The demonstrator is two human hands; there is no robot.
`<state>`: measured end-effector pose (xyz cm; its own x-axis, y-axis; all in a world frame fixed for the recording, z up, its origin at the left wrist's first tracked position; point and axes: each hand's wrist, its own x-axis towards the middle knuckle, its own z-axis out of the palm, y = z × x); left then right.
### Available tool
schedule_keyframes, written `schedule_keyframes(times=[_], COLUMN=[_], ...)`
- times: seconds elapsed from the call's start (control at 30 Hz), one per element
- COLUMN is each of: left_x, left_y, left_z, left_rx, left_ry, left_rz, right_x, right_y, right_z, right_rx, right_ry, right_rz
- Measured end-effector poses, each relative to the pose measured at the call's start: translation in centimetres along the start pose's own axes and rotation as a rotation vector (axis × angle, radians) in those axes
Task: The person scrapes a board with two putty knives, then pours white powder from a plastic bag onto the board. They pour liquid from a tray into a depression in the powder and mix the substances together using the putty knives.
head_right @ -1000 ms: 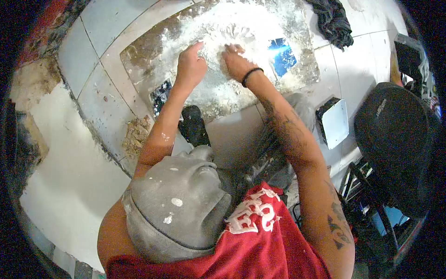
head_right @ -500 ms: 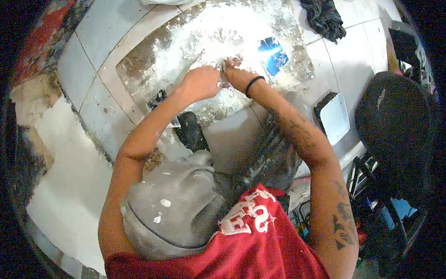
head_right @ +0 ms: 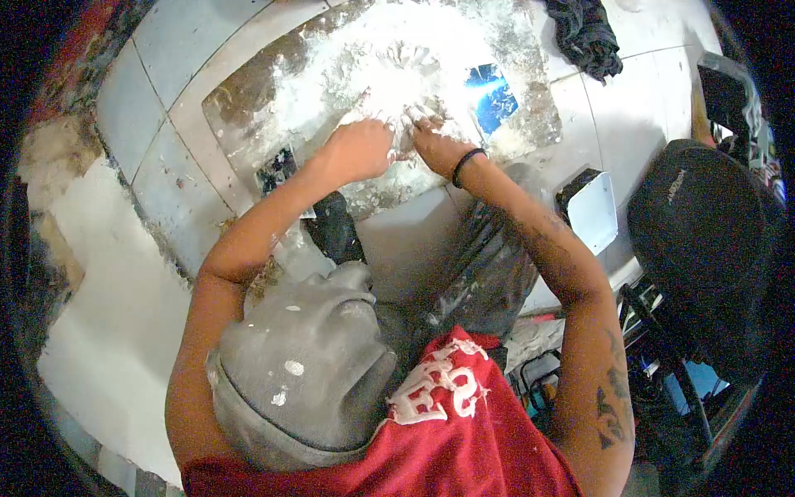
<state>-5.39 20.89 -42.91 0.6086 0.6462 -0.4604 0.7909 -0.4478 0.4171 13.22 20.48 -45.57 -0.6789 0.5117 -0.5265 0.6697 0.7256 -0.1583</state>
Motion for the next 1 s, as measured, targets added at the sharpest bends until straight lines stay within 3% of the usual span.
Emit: schedule_keyframes(times=[0.13,0.23,0.33,0.43,0.47,0.5,0.63,0.73,0.9,1.0], left_x=[-0.6,-0.7,-1.0,0.0,0.1,0.3,-0.3,-1.1,-0.2,-0.6], left_y=[0.3,0.2,0.1,-0.7,-0.8,-1.0,-2.1,-2.9,-2.9,-3.2], left_z=[0.1,0.1,0.0,-0.4,-0.9,-1.7,-2.5,-2.0,-2.6,-2.8], left_rx=[-0.02,-0.01,0.042,0.039,0.055,0.074,0.148,0.152,0.129,0.121], left_ry=[0.111,0.047,0.11,0.042,0.0,-0.038,-0.171,0.017,-0.011,-0.058], left_rz=[0.043,0.03,0.07,0.053,0.05,0.046,0.086,0.19,0.201,0.198], right_x=[-0.3,0.2,-0.6,0.5,-0.1,0.8,0.0,-0.1,1.1,0.3], right_y=[0.2,0.3,0.0,2.0,1.3,2.1,4.3,4.8,4.0,4.5], right_z=[0.0,0.4,-2.4,1.0,-3.0,-2.2,-0.1,0.1,-0.1,0.1], right_rx=[0.399,0.31,0.448,0.305,0.195,-0.003,0.035,-0.048,0.014,-0.041], right_ry=[0.082,0.042,-0.132,0.301,0.117,0.197,0.181,0.241,0.333,0.275], right_rz=[0.103,0.051,0.126,-0.124,-0.041,-0.124,-0.103,-0.135,-0.182,-0.145])
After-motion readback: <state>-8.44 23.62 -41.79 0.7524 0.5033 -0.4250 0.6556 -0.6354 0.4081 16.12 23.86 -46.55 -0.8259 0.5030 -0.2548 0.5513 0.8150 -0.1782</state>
